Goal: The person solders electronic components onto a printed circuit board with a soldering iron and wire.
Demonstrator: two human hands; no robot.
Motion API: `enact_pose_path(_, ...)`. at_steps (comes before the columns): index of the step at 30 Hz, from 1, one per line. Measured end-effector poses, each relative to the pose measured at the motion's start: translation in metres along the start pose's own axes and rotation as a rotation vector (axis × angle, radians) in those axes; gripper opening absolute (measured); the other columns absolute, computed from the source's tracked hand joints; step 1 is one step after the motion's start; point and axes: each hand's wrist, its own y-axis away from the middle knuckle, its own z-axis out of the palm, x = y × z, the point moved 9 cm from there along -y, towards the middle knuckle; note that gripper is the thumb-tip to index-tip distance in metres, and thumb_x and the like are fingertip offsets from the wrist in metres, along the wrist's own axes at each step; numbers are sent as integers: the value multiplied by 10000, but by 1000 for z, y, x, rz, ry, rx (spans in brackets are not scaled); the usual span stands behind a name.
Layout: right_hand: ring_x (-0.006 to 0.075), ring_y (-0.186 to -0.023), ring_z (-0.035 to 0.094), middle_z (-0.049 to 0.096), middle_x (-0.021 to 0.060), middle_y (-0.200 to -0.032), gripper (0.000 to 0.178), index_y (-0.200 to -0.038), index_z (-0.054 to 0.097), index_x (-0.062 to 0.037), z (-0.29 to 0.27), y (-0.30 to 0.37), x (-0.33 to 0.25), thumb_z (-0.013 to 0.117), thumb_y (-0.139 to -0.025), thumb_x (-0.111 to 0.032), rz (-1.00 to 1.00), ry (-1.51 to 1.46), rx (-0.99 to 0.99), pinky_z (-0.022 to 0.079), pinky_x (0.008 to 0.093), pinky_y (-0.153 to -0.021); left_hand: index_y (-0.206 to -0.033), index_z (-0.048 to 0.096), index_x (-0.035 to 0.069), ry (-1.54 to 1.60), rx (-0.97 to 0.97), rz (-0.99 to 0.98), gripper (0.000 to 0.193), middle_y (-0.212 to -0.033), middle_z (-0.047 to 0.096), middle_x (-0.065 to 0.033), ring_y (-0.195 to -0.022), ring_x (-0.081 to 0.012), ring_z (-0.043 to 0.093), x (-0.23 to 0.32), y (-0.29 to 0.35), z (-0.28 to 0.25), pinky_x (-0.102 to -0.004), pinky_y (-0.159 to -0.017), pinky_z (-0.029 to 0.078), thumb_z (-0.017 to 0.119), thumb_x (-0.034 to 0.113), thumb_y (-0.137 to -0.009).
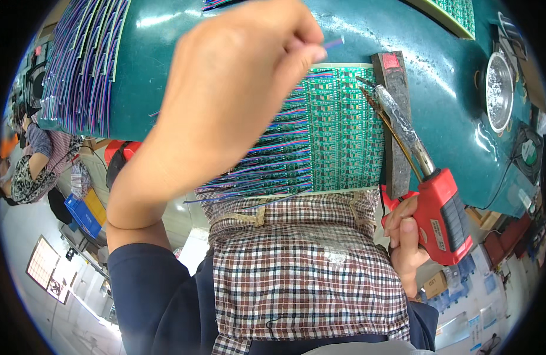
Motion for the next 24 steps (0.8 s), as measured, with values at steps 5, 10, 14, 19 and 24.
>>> enact_pose_path(5, 76, -472, 371, 518, 71, -705, 191, -1011, 536, 15, 3, 0, 1, 605, -954, -154, -3, 12, 7, 376, 250, -473, -890, 645, 22, -90, -89, 5, 112, -818, 627, -79, -687, -183, 640, 3, 12, 22, -286, -659, 534, 712, 110, -911)
enact_pose_path(10, 73, -477, 373, 489, 36, -632, 281, -1097, 560, 30, -3, 5, 7, 638, -949, -195, -7, 152, 12, 368, 250, -482, -841, 621, 23, -125, -95, -13, 157, -781, 609, -76, -654, -199, 627, -3, 12, 30, -312, -603, 520, 716, 132, -901)
enact_pose_path(14, 73, -488, 388, 497, 31, -615, 320, -1129, 572, 38, 4, -3, 8, 665, -934, -198, 34, 193, 3, 368, 252, -493, -816, 614, 24, -166, -78, 14, 182, -759, 600, -66, -620, -201, 609, -6, 8, 32, -309, -573, 507, 722, 152, -887)
enact_pose_path(19, 80, -497, 412, 517, 42, -630, 280, -1094, 584, 36, 4, -4, 11, 666, -925, -172, 18, 228, 4, 377, 249, -505, -806, 610, 20, -188, -94, 12, 187, -752, 596, -72, -622, -203, 615, -8, 6, 35, -311, -571, 510, 724, 148, -881)
enact_pose_path(24, 87, -506, 428, 552, 61, -688, 208, -1016, 584, 27, 6, -12, 11, 644, -932, -153, 66, 176, 1, 392, 250, -510, -796, 605, 19, -201, -86, 13, 191, -748, 595, -78, -634, -207, 624, -10, 0, 35, -313, -575, 517, 729, 141, -874)
